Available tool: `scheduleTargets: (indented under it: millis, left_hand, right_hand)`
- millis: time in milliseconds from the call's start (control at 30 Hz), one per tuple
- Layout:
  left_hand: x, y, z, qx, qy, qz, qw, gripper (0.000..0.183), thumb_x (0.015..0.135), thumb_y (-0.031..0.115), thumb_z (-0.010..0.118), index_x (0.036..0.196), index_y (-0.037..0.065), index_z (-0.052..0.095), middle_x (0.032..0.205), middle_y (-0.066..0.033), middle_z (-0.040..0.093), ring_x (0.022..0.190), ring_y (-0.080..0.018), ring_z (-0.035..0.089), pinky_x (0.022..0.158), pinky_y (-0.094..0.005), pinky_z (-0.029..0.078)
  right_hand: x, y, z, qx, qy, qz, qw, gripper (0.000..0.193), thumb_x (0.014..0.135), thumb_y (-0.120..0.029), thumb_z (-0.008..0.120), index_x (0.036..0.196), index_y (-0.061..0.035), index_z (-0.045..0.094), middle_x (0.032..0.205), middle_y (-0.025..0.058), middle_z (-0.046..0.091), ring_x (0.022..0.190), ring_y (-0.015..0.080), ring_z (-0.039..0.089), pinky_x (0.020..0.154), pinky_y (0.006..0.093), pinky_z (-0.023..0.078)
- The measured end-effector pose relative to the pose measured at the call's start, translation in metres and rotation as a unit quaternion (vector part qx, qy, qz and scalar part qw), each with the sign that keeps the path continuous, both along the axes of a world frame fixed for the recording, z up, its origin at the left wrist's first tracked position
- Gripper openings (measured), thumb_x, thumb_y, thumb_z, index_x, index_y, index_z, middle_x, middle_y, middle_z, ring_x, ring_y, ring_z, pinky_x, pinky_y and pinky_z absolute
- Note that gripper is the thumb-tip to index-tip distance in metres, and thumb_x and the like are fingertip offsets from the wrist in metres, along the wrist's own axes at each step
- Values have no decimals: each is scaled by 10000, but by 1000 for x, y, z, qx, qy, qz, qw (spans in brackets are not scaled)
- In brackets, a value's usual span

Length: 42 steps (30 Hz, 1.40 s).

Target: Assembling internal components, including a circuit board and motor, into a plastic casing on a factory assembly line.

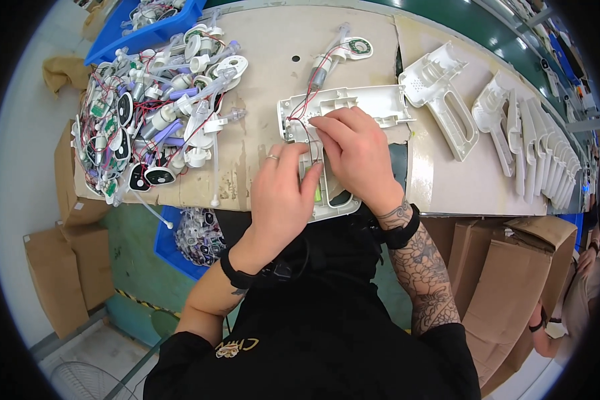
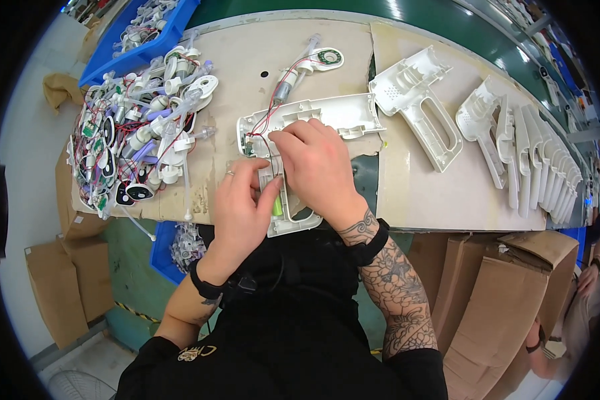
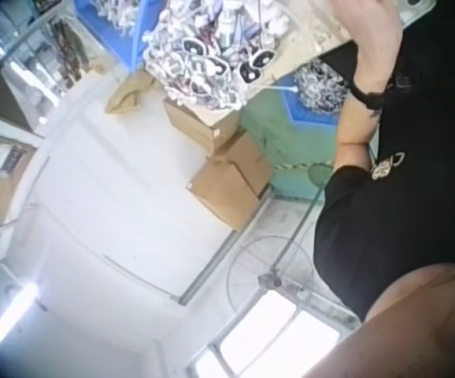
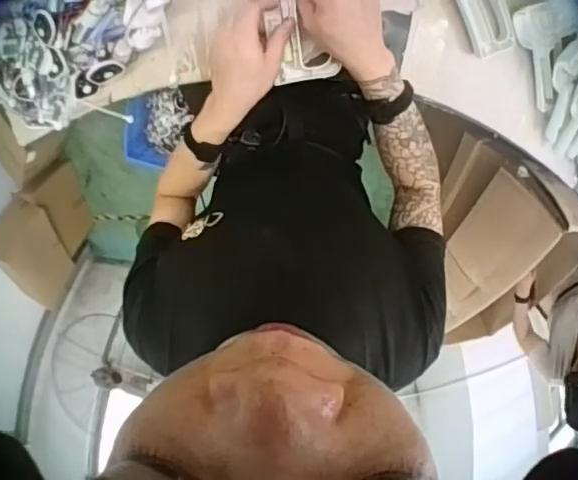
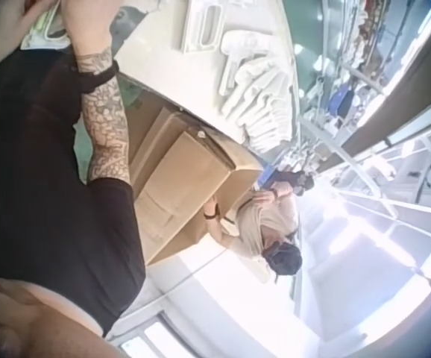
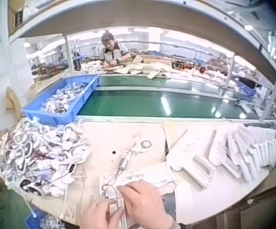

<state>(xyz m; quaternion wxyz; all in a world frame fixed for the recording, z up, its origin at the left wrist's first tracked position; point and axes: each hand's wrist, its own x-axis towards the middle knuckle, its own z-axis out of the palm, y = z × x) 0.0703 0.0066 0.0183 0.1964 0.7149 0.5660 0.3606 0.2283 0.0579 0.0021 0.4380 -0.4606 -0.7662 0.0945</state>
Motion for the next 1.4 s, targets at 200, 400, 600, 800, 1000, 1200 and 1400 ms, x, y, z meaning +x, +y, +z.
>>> scheduleTargets:
  millis: [200,400,600,800,1000,1200,1400]
  left_hand:
    - [-4,-2,-10,-9,-50,-7,999,172,924,56,747,1076,4,685,847,-95,575,674,-186,602,600,-324,487]
    - [-11,2,-15,-13,-57,-28,998,137,938,35,696,1072,16,685,901,-129,601,694,-274,624,620,-384,492]
    - [-13,-4,-8,13,-36,-49,998,266,898,67,754,1151,9,693,927,-107,602,727,-217,611,645,-333,511]
    - [-20,-8,2,-74,-40,-69,994,366,878,89,774,1228,27,683,1013,-96,552,767,-208,536,699,-328,486]
    - [-22,-8,0,-17,37,-100,994,443,910,95,735,1345,44,665,972,-106,511,768,-232,525,694,-341,467]
    - [-22,-7,-4,5,71,-94,993,462,920,129,729,1372,58,668,985,-109,512,810,-243,519,717,-352,463]
    - [-23,-7,-5,15,129,-88,988,474,935,189,720,1397,100,661,1062,-98,529,900,-256,499,809,-388,442]
  right_hand:
    - [6,1,13,-56,-58,44,996,181,846,-63,751,1026,-60,761,821,84,696,831,303,658,715,407,539]
    - [10,17,22,-127,-44,93,987,185,855,-143,732,1022,-74,768,812,131,716,828,335,674,731,460,540]
    - [4,23,22,-181,-28,76,980,212,846,-144,732,1047,-90,771,796,104,732,822,331,694,740,451,552]
    - [-2,21,20,-197,-2,40,980,196,858,-165,733,1044,-112,766,793,83,746,780,326,712,698,446,561]
    - [-4,24,22,-216,-11,28,976,181,856,-176,731,1025,-121,762,781,75,758,742,320,719,674,449,560]
    - [-7,26,22,-225,-57,-2,973,207,855,-177,749,1050,-109,765,841,72,779,759,269,743,699,385,573]
    - [-4,27,19,-226,-76,17,971,218,833,-181,773,1038,-108,764,851,73,772,796,274,737,716,390,567]
